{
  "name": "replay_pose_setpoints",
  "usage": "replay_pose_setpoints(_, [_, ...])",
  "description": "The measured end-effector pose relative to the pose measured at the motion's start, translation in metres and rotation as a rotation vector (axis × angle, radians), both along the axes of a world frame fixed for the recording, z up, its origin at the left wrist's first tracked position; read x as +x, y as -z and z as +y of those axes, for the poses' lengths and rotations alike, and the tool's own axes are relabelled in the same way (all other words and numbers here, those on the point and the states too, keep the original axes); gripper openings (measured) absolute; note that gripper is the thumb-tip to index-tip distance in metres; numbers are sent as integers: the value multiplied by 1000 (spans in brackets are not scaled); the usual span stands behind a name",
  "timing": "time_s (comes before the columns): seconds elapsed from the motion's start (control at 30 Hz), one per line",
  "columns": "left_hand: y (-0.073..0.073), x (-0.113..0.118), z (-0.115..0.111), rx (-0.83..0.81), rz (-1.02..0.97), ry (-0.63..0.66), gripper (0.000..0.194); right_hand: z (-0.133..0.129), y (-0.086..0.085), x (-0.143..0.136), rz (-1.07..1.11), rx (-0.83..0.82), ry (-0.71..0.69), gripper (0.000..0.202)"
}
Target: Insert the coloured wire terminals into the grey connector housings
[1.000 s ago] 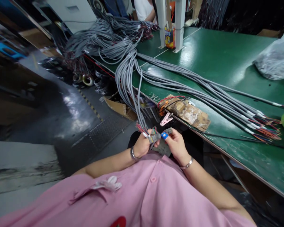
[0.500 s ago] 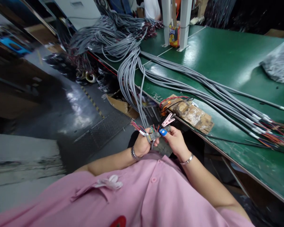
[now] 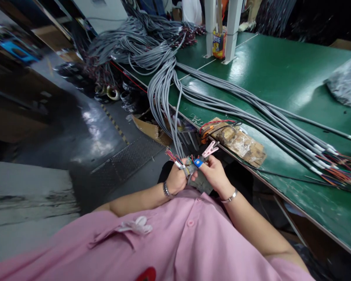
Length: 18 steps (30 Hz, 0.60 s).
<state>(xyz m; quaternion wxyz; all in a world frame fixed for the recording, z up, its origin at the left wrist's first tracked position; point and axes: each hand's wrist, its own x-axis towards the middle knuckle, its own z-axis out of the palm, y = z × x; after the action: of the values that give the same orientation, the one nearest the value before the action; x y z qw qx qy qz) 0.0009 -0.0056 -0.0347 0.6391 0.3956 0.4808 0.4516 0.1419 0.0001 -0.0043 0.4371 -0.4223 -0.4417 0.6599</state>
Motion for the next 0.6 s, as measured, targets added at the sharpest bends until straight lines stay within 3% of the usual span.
replay_pose_setpoints(0.4, [-5, 1, -1, -5, -35, -35, 34, -8, 5, -6, 139, -64, 192, 25])
replay_pose_setpoints(0.6, [-7, 1, 0, -11, -35, -59, 37, -5, 10, -6, 217, -151, 187, 30])
